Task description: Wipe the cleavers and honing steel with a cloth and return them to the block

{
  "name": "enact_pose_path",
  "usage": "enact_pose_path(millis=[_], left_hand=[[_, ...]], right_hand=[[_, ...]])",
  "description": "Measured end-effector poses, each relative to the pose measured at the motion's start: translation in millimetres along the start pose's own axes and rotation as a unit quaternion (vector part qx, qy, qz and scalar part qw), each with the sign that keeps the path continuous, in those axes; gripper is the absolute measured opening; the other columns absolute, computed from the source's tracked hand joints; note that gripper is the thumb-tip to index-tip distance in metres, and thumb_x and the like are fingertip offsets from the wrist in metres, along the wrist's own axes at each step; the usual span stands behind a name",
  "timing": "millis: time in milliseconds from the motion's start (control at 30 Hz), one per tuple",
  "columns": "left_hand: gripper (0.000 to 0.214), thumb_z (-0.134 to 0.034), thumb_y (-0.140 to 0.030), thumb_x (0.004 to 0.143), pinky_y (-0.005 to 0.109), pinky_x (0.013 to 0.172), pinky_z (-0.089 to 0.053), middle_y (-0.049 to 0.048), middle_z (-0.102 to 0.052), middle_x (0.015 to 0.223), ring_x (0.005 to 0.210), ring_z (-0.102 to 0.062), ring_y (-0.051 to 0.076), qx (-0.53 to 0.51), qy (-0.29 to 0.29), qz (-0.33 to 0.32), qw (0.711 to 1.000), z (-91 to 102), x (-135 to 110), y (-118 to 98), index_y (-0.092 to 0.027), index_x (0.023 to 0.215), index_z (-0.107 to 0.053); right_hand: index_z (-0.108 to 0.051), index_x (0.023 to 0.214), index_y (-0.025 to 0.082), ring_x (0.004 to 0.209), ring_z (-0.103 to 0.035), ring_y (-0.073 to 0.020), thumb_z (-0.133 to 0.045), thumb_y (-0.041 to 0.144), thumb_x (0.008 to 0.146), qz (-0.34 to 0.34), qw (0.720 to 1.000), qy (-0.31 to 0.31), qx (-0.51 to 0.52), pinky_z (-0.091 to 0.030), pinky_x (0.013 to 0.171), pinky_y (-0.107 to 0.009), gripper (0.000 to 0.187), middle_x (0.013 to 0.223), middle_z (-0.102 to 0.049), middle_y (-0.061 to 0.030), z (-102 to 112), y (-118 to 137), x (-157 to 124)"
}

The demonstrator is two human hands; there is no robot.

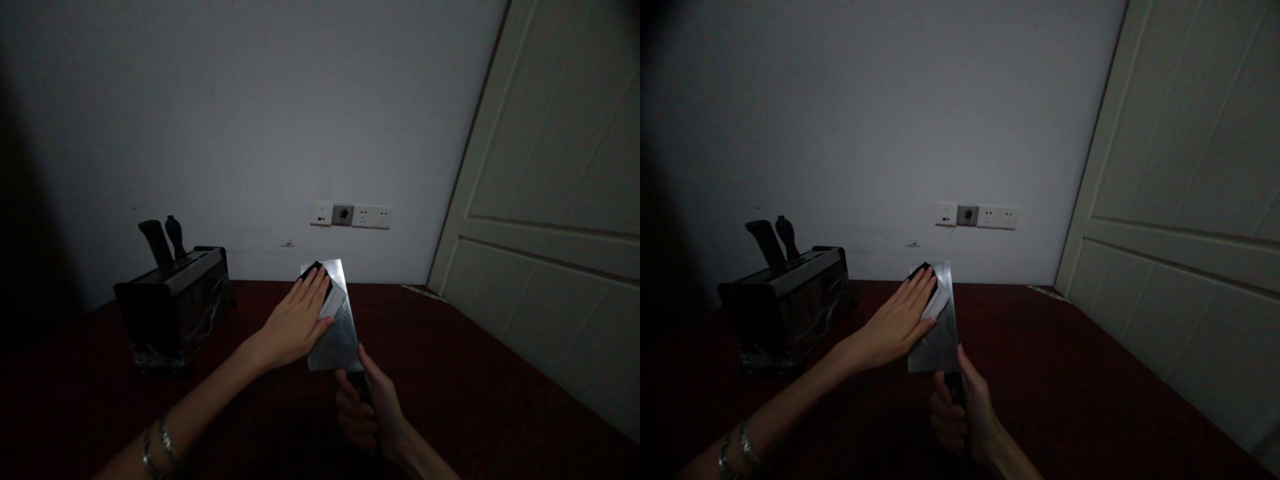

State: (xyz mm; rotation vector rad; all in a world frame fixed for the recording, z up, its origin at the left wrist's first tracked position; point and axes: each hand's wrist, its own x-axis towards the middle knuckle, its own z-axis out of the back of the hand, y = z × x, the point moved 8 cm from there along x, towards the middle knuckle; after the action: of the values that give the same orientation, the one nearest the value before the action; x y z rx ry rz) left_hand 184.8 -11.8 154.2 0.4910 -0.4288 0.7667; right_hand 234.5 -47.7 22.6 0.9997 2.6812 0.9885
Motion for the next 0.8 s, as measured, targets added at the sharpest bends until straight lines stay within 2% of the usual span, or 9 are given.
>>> enact_pose_path(millis=[100, 167, 367, 467, 533, 700, 800], left_hand=[[0.060, -0.021, -0.043, 0.093, 0.037, 0.110, -0.014, 0.0111, -0.005, 0.148, 0.135, 0.003, 0.021, -0.004, 0.018, -0.027, 0.999, -3.3, -1.8, -16.1, -0.010, 0.141, -0.009], [0.059, -0.020, -0.043, 0.093, 0.037, 0.110, -0.014, 0.0102, -0.005, 0.149, 0.135, 0.003, 0.021, -0.006, 0.019, -0.030, 0.999, -2.8, -1.8, -16.8, -0.011, 0.141, -0.009], [0.061, -0.019, -0.045, 0.093, 0.039, 0.109, -0.014, 0.0136, -0.006, 0.148, 0.136, 0.000, 0.022, -0.004, 0.002, 0.027, 1.000, 3.3, 0.9, 19.6, -0.009, 0.141, -0.009], [0.061, -0.018, -0.044, 0.093, 0.040, 0.109, -0.014, 0.0143, -0.006, 0.148, 0.136, 0.000, 0.022, -0.002, 0.004, 0.040, 0.999, 0.9, 1.3, 24.6, -0.008, 0.141, -0.009], [0.060, -0.019, -0.044, 0.093, 0.039, 0.109, -0.014, 0.0139, -0.007, 0.148, 0.136, 0.001, 0.022, 0.001, 0.008, 0.031, 0.999, -2.6, 1.0, 15.2, -0.007, 0.140, -0.011], [0.060, -0.022, -0.043, 0.092, 0.037, 0.110, -0.013, 0.0106, -0.007, 0.149, 0.136, 0.002, 0.021, 0.009, 0.024, -0.041, 0.999, -9.2, -1.8, -29.1, -0.010, 0.141, -0.012], [0.060, -0.024, -0.043, 0.092, 0.036, 0.110, -0.012, 0.0094, -0.006, 0.149, 0.135, 0.004, 0.020, 0.013, 0.024, -0.057, 0.998, -7.6, -2.1, -37.4, -0.011, 0.141, -0.012]], right_hand=[[-0.044, 0.053, 0.017, 0.023, -0.017, -0.0030, -0.037, 0.066, 0.078, 0.023, 1.000, 0.014, 0.007, -0.022, 0.023, -0.014, 0.055, 0.033, -0.031, 0.0085, -2.0, 8.1, 0.8], [-0.043, 0.053, 0.018, 0.023, -0.018, -0.0032, -0.038, 0.066, 0.078, 0.025, 0.999, 0.018, 0.006, -0.023, 0.024, -0.014, 0.055, 0.033, -0.031, 0.0085, -3.0, 8.3, 1.3], [-0.044, 0.052, 0.018, 0.024, -0.021, -0.0037, -0.041, 0.066, 0.076, -0.027, 0.999, 0.026, 0.010, -0.023, 0.024, -0.014, 0.054, 0.033, -0.034, 0.0075, -6.5, -11.5, 2.5], [-0.044, 0.052, 0.018, 0.024, -0.021, -0.0040, -0.038, 0.067, 0.077, -0.034, 0.999, 0.018, 0.012, -0.024, 0.024, -0.014, 0.055, 0.033, -0.033, 0.0074, -3.9, -14.3, 2.8], [-0.044, 0.053, 0.018, 0.024, -0.020, -0.0038, -0.036, 0.066, 0.078, -0.021, 0.999, 0.019, 0.016, -0.024, 0.024, -0.014, 0.055, 0.033, -0.032, 0.0077, -2.1, -9.4, 2.6], [-0.043, 0.053, 0.018, 0.023, -0.015, -0.0031, -0.036, 0.065, 0.079, 0.035, 0.999, 0.021, 0.005, -0.022, 0.023, -0.014, 0.054, 0.033, -0.030, 0.0089, -0.3, 12.4, -0.6], [-0.042, 0.053, 0.018, 0.024, -0.014, -0.0030, -0.033, 0.065, 0.080, 0.051, 0.999, 0.000, -0.003, -0.021, 0.024, -0.014, 0.055, 0.033, -0.029, 0.0090, 1.8, 17.7, -2.5]])
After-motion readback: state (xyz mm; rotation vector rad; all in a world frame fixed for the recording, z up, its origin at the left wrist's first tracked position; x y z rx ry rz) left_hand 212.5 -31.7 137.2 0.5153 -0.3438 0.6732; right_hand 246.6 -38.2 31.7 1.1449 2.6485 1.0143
